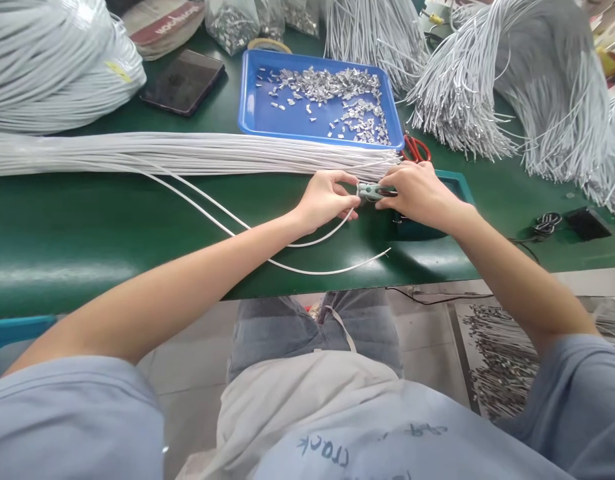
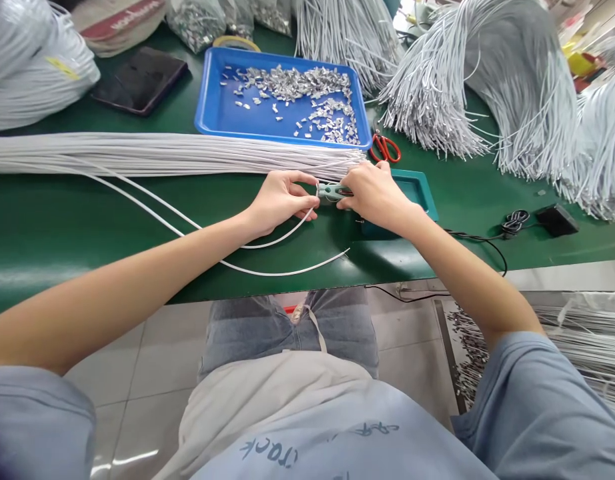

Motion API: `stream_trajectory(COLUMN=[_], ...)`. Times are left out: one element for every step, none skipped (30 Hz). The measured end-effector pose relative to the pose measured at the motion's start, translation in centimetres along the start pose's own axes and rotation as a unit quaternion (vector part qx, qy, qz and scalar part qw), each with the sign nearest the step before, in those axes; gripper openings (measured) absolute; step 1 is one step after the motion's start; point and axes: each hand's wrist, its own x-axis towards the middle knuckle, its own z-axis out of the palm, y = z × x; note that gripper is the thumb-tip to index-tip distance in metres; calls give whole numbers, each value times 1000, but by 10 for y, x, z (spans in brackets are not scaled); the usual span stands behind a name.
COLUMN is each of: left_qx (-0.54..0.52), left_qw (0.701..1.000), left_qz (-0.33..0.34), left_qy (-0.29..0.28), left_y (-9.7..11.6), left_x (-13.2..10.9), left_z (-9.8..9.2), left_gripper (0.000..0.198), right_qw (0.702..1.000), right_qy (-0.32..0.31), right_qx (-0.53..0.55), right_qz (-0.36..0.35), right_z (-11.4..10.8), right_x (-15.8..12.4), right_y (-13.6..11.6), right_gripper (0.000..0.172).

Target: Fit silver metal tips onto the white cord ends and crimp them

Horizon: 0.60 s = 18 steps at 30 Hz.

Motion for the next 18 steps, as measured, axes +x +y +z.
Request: stream_trajectory(left_qx=[1,2,3,4,5,6,7,8,9,9,8,8,8,12,27,59,113,188], left_qw=[1000,1000,1000,1000,1000,1000,1000,1000,1000,1000,1000,1000,1000,1000,999,996,989,973], left_qz=[4,5,4,2,0,-1,-1,0,0,1,2,4,9,18,31,52,81,119], left_qy=[-2,-3,-6,-9,-11,-12,-12,-11,-11,-10,-9,-10,-13,-20,-28,-39,-51,-68], left_y=[-1,-1,-2,-2,-2,-2,-2,-2,-1,0,0,1,1,1,0,-1,-2,-3], left_x=[0,0,0,0,0,0,0,-1,-1,-1,-2,-2,-3,-3,-4,-5,-7,-9], left_z=[0,-1,-1,-1,-2,-3,-4,-5,-6,-7,-8,-9,-9,-8,-8,-6,-5,-3], left_gripper=[27,27,26,26,26,27,27,28,29,30,30,32,35,39,40,38,33,23], right_qw=[1000,999,998,997,995,994,993,992,991,990,988,984,976,963,944,921,898,880], right_qy=[16,35,54,70,81,88,92,95,99,103,110,127,159,204,258,309,349,366], right_qx=[6,13,20,27,31,36,40,43,48,56,70,92,119,152,187,225,263,300], right_qz=[-1,3,14,28,43,56,66,74,80,82,83,85,86,86,81,72,58,38], right_z=[1,2,4,5,7,8,9,10,11,11,12,11,10,8,6,3,1,-2], right_x=[-1,-2,-2,-3,-3,-3,-2,-1,-1,0,0,0,-1,-2,-3,-3,-4,-4], right_y=[2,5,7,9,11,13,16,19,22,26,30,33,35,35,33,29,22,14], right_gripper=[22,25,28,31,33,35,37,39,41,42,44,44,44,41,39,36,34,34])
